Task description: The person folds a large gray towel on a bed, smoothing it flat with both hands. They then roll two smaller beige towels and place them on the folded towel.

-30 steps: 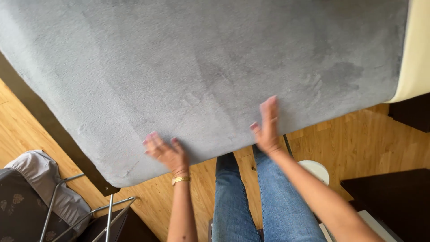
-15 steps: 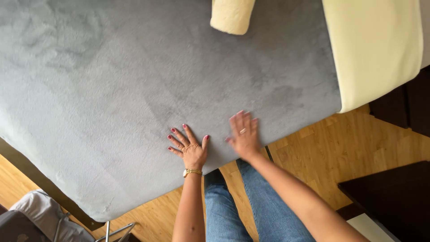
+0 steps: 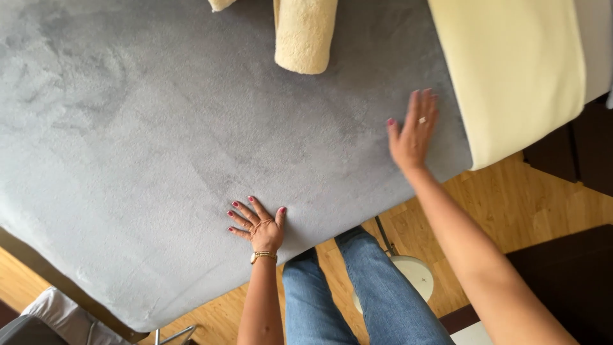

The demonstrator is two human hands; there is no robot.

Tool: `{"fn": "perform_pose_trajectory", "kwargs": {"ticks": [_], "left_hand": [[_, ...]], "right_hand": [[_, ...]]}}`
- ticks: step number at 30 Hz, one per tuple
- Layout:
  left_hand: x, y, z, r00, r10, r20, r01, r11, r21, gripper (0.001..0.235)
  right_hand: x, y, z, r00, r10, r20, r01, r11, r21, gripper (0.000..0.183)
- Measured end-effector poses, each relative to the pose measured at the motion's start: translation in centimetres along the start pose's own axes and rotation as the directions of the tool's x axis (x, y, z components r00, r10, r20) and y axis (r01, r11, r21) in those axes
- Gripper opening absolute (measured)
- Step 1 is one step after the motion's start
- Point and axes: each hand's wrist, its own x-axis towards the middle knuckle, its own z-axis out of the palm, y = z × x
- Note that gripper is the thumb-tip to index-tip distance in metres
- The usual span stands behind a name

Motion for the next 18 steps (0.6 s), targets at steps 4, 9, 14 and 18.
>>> {"fn": "perform_pose_trajectory", "kwargs": {"ticks": [4,9,14,18], "left_hand": [[0.2,0.3,-0.4,0.998,0.005,0.066,-0.005,1.0,-0.007,0.103],[-0.2,-0.8,0.2,0.999,0.046,0.022,-0.045,0.998,-0.038,0.096],[-1.8,-2.0,-6.8,0.974,0.156,0.166,-0.13,0.979,-0.155,0.082],[-1.6,-2.5,-11.3,0.956,0.222,0.194,-0.21,0.975,-0.077,0.079]], "right_hand": [[-1.5,-4.6,1.7,0.992,0.108,0.064,-0.099,0.987,-0.126,0.09],[-15.2,-18.9,7.1,0.813,-0.37,0.45,0.466,0.877,-0.121,0.083],[-25.0,-25.1,8.5,0.643,-0.595,0.482,0.632,0.768,0.105,0.058],[-26.4,-21.9,12.1,0.71,-0.701,0.069,0.534,0.6,0.596,0.02]]}}
